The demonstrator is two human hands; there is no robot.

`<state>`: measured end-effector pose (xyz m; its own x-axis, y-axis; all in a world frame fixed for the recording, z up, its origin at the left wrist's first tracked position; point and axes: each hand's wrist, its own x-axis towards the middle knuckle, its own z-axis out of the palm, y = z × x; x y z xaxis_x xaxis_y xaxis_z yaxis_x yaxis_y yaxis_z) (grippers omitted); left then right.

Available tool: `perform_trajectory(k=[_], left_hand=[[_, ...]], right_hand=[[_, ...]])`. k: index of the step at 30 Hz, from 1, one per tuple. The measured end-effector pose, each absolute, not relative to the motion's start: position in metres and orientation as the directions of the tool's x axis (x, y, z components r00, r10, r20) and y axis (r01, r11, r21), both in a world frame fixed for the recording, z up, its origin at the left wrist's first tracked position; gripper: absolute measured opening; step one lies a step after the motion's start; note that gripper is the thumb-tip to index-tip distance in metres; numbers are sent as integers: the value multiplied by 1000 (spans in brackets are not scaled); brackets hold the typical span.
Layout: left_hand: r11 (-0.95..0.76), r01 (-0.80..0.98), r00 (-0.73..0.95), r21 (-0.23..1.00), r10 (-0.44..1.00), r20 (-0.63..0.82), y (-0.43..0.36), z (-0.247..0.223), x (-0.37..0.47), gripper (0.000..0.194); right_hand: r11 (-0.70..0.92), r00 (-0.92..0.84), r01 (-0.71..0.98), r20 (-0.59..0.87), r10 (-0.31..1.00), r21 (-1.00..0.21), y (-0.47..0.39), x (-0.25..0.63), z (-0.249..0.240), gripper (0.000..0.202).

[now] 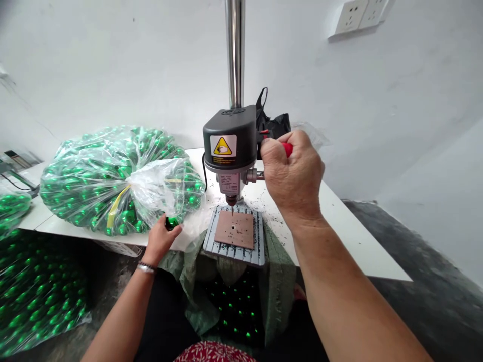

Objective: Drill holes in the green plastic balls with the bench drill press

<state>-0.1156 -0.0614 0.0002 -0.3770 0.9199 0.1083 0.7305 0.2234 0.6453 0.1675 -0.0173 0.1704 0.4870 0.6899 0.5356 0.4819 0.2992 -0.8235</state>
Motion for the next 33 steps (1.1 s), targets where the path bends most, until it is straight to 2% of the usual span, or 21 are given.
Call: perform_trajectory(k=[2, 3, 5, 6, 8, 11, 13, 15, 18, 20, 23, 28, 33], left_hand=[[105, 390, -334, 915, 942, 34, -83, 3, -113, 51], [70, 173, -275, 983, 961, -20, -94, 4, -110, 54], [80, -193, -130, 978, 986, -106, -111, 7, -100, 62], [107, -304, -62, 947, 989, -131, -116, 8, -94, 66], [159, -406, 43, 900, 987, -155, -120, 10, -80, 71], [208, -446, 115, 871, 978, -174, -114, 10, -62, 72], [233, -430, 131, 872, 972, -195, -106, 10, -53, 74], [226, -330, 116, 916, 973, -198, -98, 10, -46, 75], [99, -17, 40, 995, 994, -98, -86, 7, -41, 65], [1, 182, 16, 983, 1000, -4, -78, 3, -39, 61], [-60, 352, 42, 934, 998, 49, -64, -4, -37, 61], [-107, 512, 119, 852, 991, 54, -39, -1, -31, 56], [-113, 525, 164, 844, 986, 30, -21, 1, -27, 49]], right_hand=[[296, 487, 482, 533, 692, -825, -18, 167, 171, 21], [294, 488, 482, 531, 693, -826, -18, 166, 171, 21], [295, 493, 479, 531, 689, -827, -18, 166, 171, 21], [300, 492, 479, 535, 687, -825, -18, 165, 171, 21], [316, 489, 481, 550, 677, -818, -18, 165, 172, 22], [333, 474, 483, 562, 678, -810, -19, 166, 172, 23], [341, 461, 471, 557, 691, -813, -20, 166, 172, 24], [348, 451, 461, 554, 700, -816, -20, 167, 172, 25], [356, 438, 468, 562, 702, -809, -20, 167, 171, 26], [348, 426, 492, 568, 704, -798, -19, 168, 170, 26], [331, 410, 531, 579, 705, -780, -18, 169, 169, 26], [334, 392, 559, 598, 699, -758, -19, 169, 168, 24], [322, 393, 543, 574, 718, -775, -20, 169, 169, 24]])
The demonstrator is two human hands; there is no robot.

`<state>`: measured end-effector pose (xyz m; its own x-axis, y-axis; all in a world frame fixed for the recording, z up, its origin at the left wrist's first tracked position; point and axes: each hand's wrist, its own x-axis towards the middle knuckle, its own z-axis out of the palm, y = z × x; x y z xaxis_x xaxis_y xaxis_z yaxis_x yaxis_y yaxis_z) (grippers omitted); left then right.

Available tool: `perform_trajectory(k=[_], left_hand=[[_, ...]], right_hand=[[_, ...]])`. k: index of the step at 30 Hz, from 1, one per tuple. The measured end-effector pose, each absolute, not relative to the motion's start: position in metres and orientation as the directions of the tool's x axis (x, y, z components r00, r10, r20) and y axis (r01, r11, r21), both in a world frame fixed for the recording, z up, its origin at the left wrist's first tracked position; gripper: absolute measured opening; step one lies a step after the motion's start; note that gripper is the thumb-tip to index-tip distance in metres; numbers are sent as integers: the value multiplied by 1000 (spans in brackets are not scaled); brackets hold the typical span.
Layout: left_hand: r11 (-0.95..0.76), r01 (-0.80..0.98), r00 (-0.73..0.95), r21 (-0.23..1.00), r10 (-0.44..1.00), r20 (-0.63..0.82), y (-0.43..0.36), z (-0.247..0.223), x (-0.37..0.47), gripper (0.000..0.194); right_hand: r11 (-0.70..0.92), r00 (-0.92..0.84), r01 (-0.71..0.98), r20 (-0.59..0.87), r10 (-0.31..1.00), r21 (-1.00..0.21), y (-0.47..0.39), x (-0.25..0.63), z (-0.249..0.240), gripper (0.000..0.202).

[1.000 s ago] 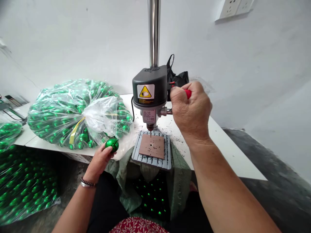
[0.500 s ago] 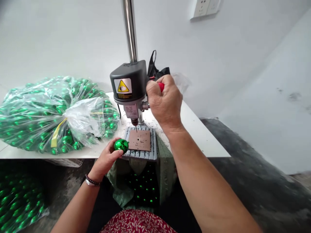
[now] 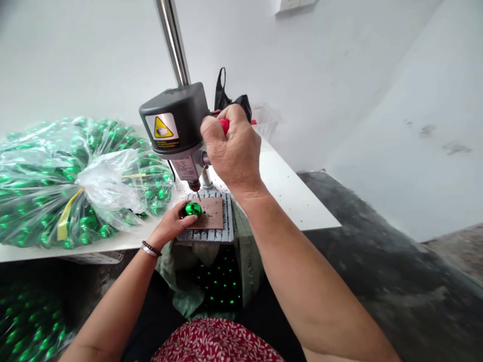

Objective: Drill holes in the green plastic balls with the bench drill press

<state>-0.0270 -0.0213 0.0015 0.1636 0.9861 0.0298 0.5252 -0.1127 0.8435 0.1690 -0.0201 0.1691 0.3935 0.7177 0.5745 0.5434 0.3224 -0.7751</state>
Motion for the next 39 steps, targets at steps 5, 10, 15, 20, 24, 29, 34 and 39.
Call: perform_trajectory(k=[5, 10, 15, 20, 24, 29, 34, 39], left_hand=[[-70, 443, 164, 894, 987, -4, -10, -7, -29, 53], [-102, 518, 199, 849, 980, -4, -4, -3, -27, 52], [-166, 663, 243, 730, 970, 0, 0, 12, -20, 51], [-193, 757, 260, 624, 965, -16, 3, 20, -14, 57], [-204, 729, 276, 653, 961, -9, 4, 18, -9, 56], [-118, 603, 246, 789, 968, -43, 4, 8, -5, 67], [-65, 528, 252, 847, 964, -83, 1, 3, -5, 71], [-66, 494, 265, 867, 961, -78, 0, -3, -5, 71]], right_hand=[[346, 359, 584, 617, 701, -734, -19, 172, 167, 24], [333, 342, 605, 614, 711, -723, -19, 173, 165, 23], [331, 330, 630, 628, 705, -702, -19, 174, 165, 28], [336, 326, 623, 625, 709, -707, -20, 174, 166, 31], [343, 325, 618, 628, 707, -707, -21, 174, 167, 30], [328, 330, 620, 616, 715, -713, -20, 176, 167, 29], [443, 289, 534, 648, 705, -720, -18, 179, 161, 28], [526, 320, 484, 701, 637, -699, -23, 176, 154, 30]])
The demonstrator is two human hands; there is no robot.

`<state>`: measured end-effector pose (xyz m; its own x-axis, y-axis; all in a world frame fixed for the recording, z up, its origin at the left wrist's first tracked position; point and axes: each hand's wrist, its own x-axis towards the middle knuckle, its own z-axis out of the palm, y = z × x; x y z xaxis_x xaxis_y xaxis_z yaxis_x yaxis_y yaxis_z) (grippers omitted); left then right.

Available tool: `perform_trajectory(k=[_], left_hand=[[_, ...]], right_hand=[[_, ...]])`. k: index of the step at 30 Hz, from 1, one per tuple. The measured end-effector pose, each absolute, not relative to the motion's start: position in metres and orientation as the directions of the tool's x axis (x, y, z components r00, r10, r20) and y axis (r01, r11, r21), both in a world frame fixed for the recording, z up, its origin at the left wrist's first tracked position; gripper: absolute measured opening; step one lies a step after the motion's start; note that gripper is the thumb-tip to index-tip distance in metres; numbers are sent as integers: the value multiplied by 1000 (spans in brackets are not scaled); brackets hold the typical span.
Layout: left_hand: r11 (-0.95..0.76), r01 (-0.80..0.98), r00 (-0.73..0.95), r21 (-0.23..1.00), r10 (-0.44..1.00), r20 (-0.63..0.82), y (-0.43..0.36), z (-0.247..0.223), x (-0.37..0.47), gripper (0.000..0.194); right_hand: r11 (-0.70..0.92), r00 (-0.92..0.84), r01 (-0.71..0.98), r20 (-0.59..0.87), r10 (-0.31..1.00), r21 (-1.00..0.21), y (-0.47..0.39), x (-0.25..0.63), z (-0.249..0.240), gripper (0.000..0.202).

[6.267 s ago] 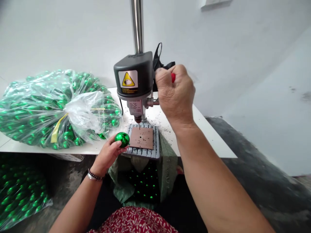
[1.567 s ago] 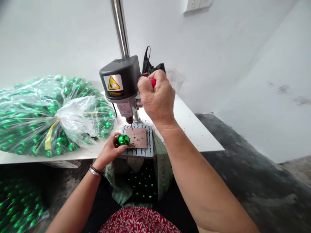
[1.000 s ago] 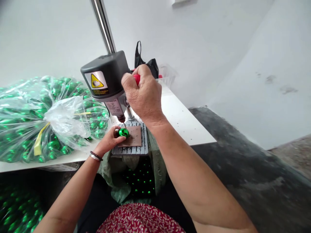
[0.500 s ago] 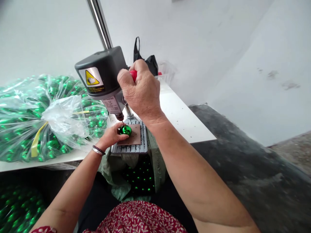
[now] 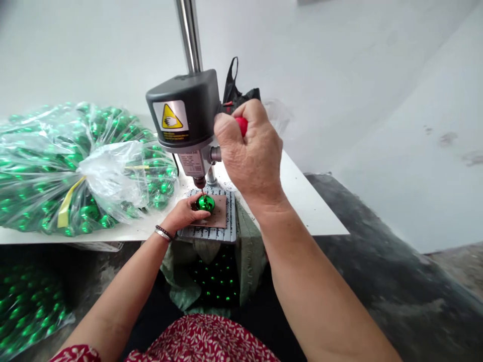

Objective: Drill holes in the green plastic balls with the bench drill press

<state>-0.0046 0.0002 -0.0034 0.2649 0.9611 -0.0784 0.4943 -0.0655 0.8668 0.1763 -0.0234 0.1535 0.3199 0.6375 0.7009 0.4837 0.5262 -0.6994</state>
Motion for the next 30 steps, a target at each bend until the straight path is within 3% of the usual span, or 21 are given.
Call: perform_trajectory(k=[8, 14, 30], left_hand=[[-119, 536, 233, 836, 972, -10, -3, -12, -2, 70], [-98, 516, 246, 851, 969, -37, -2, -12, -2, 69], [-122, 533, 228, 837, 974, -4, -3, -17, -3, 69]], right_hand=[[438, 385, 507, 650, 655, -742, -35, 173, 154, 24], [370, 397, 524, 605, 690, -767, -39, 173, 153, 26], [435, 366, 636, 746, 557, -637, -49, 170, 115, 18]])
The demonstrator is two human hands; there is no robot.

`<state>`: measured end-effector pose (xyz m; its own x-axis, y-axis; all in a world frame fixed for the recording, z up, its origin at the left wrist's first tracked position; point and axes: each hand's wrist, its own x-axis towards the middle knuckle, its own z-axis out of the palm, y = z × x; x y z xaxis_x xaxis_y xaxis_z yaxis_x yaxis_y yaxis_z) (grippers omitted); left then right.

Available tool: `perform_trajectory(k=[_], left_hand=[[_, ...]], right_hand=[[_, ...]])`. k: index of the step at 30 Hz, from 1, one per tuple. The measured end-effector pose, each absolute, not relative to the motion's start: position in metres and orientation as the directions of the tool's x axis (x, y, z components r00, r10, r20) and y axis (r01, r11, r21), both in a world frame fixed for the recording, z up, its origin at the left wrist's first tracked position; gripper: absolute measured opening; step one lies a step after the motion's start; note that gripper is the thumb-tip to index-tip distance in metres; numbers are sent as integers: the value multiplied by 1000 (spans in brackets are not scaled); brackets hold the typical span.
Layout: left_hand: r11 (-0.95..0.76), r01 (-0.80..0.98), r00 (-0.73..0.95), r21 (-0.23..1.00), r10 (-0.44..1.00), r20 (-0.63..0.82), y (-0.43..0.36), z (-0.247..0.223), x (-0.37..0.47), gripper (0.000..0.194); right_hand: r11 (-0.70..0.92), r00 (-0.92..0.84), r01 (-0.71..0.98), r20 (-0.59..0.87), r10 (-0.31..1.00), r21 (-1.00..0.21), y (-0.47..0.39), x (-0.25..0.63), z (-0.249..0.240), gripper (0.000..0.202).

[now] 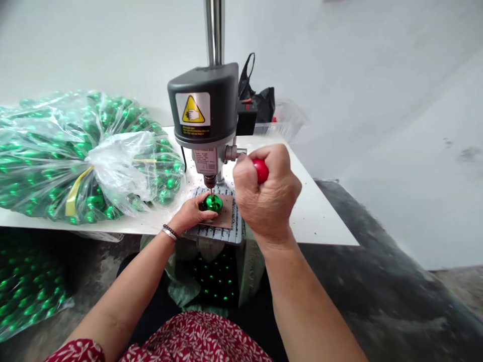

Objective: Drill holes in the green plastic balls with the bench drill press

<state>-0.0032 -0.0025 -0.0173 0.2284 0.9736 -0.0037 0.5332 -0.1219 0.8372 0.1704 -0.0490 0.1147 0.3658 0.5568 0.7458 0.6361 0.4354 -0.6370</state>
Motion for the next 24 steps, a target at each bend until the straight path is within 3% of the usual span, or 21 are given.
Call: perform_trajectory(k=[9, 16, 19, 21, 24], left_hand=[[-125, 543, 231, 831, 973, -5, -1, -24, -4, 66], [-168, 575, 233, 800, 972, 37, -2, -22, -4, 68], [-170, 581, 232, 796, 972, 38, -3, -21, -4, 66], [-154, 567, 210, 809, 977, 39, -5, -19, -2, 67], [-115, 498, 181, 859, 983, 26, -11, -15, -1, 66]], right_hand=[[470, 420, 656, 803, 422, -590, -47, 166, 94, 19], [492, 414, 631, 796, 441, -600, -53, 165, 69, 21], [505, 418, 612, 791, 447, -608, -52, 166, 80, 22], [500, 425, 597, 776, 466, -627, -45, 168, 103, 23], [419, 407, 506, 637, 655, -754, -27, 171, 147, 27]])
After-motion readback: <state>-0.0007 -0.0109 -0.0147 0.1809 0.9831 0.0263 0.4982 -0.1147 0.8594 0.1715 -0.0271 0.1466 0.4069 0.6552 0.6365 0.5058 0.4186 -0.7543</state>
